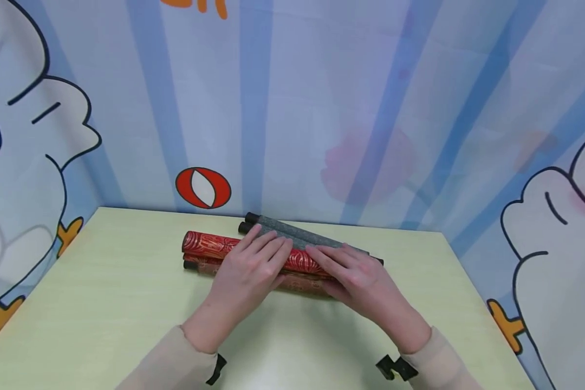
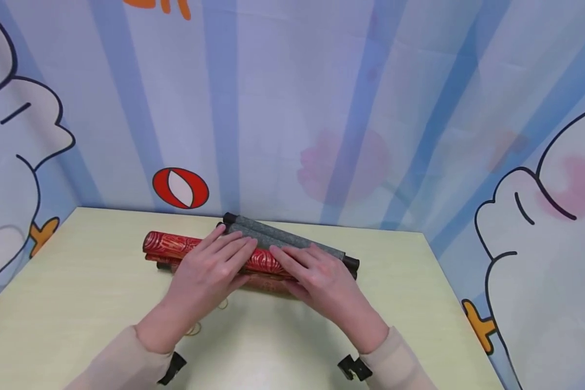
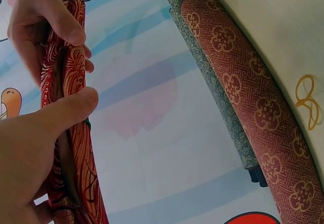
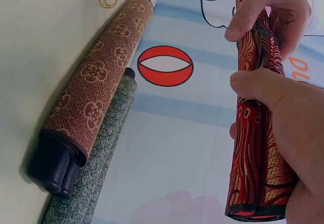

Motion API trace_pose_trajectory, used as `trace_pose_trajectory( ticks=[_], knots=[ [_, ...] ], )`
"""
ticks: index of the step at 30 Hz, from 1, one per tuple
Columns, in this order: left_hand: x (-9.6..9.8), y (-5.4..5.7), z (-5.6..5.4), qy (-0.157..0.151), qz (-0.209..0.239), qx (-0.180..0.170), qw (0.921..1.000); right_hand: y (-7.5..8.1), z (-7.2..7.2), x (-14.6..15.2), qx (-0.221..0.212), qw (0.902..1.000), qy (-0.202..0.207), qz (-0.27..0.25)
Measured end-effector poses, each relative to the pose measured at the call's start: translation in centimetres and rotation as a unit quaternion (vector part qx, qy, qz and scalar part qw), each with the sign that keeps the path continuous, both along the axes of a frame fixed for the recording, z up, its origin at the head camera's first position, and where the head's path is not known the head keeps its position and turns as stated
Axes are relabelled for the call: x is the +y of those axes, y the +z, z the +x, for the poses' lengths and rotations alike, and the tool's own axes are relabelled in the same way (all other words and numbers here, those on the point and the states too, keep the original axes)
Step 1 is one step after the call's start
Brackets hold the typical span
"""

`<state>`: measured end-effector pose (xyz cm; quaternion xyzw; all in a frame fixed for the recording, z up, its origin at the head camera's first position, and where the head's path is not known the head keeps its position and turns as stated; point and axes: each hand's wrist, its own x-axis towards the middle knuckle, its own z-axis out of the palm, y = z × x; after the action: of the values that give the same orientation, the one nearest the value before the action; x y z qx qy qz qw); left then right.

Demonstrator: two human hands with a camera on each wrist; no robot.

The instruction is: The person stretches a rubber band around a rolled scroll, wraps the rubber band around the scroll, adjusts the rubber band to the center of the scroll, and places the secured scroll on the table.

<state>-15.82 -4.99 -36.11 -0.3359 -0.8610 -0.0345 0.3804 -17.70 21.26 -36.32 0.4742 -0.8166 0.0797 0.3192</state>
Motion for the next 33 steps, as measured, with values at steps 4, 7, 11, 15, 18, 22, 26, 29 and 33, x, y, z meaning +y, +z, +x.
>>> trace_pose_trajectory(
  ticks=[4, 7, 11, 15, 18, 22, 26, 29, 33],
  knots=[
    [0.0, 0.0, 0.0, 0.007, -0.004, 0.001, 1.0000, 0.0, -0.1, 0.5, -0.006, 0.9999, -0.008, 0.007],
    [-0.1, -0.1, 0.1, 0.012, -0.005, 0.001, 0.9999, -0.1, -0.2, 0.9, -0.014, 0.9998, -0.014, 0.008],
    [-0.2, -0.3, 0.2, 0.012, -0.003, 0.000, 0.9999, -0.3, -0.2, 1.6, -0.020, 0.9996, -0.020, 0.006],
    [-0.5, -0.5, 0.5, 0.004, 0.022, -0.003, 0.9998, -0.6, -0.1, 2.2, -0.032, 0.9990, -0.029, 0.000],
    [-0.8, -0.8, 0.8, -0.007, 0.050, -0.001, 0.9987, -1.1, 0.0, 2.7, -0.057, 0.9974, -0.044, -0.008],
    [-1.2, -1.5, 1.0, -0.022, 0.076, 0.003, 0.9968, -1.9, 0.1, 3.4, -0.109, 0.9914, -0.070, -0.016],
    [-1.4, -2.1, 1.1, -0.014, 0.084, -0.015, 0.9962, -2.6, 0.2, 4.2, -0.155, 0.9828, -0.099, -0.016],
    [-1.7, -2.6, 1.2, 0.008, 0.075, -0.054, 0.9957, -2.9, 0.2, 5.0, -0.187, 0.9739, -0.128, -0.012],
    [-2.0, -3.3, 1.2, 0.040, 0.053, -0.115, 0.9911, -3.2, 0.2, 6.2, -0.241, 0.9544, -0.175, -0.015]
  ],
)
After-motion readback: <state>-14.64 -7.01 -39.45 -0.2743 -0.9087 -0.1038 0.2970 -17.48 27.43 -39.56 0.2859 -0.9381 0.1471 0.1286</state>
